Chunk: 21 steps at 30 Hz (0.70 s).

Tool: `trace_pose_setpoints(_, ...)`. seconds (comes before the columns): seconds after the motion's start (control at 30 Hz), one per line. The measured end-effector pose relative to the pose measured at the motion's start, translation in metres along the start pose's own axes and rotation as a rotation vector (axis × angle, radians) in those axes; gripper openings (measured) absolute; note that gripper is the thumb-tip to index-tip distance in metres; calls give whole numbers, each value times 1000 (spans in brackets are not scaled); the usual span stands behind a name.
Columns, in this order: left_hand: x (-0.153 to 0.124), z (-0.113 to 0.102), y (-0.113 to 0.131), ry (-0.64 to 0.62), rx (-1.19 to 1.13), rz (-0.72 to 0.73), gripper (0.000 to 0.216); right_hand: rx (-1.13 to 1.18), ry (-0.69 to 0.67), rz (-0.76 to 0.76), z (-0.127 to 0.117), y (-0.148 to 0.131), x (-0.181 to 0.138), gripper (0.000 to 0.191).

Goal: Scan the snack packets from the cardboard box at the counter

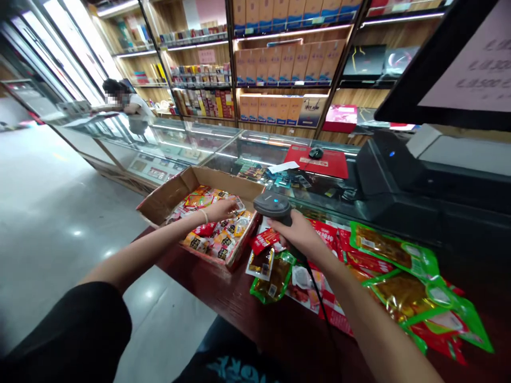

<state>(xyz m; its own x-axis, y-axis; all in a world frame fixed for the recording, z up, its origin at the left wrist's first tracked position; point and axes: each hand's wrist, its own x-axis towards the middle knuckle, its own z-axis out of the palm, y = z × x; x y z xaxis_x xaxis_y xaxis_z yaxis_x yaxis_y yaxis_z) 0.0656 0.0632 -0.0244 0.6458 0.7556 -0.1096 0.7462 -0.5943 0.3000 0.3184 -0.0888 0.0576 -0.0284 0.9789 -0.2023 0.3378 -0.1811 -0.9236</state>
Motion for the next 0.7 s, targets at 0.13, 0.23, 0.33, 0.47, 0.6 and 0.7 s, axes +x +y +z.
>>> trace_pose_setpoints(0.13,14,32,7,-197,101,105,60,0,-38,12,5,4,17,35)
trace_pose_setpoints(0.23,20,48,11,-218,173,72,77,-7,-85,-9,5,13,29,33)
trace_pose_setpoints(0.33,24,54,11,-178,134,37,79,10,-122,-14,4,20,34,33)
trace_pose_setpoints(0.47,26,40,3,-122,-23,-32,43,26,-93,-19,1,24,31,33)
trace_pose_setpoints(0.6,19,-4,-8,123,-148,-93,10,38,-66,-44,-6,24,15,35)
trace_pose_setpoints(0.7,7,-39,-5,384,-488,-225,13,7,-49,-75,-14,28,0,40)
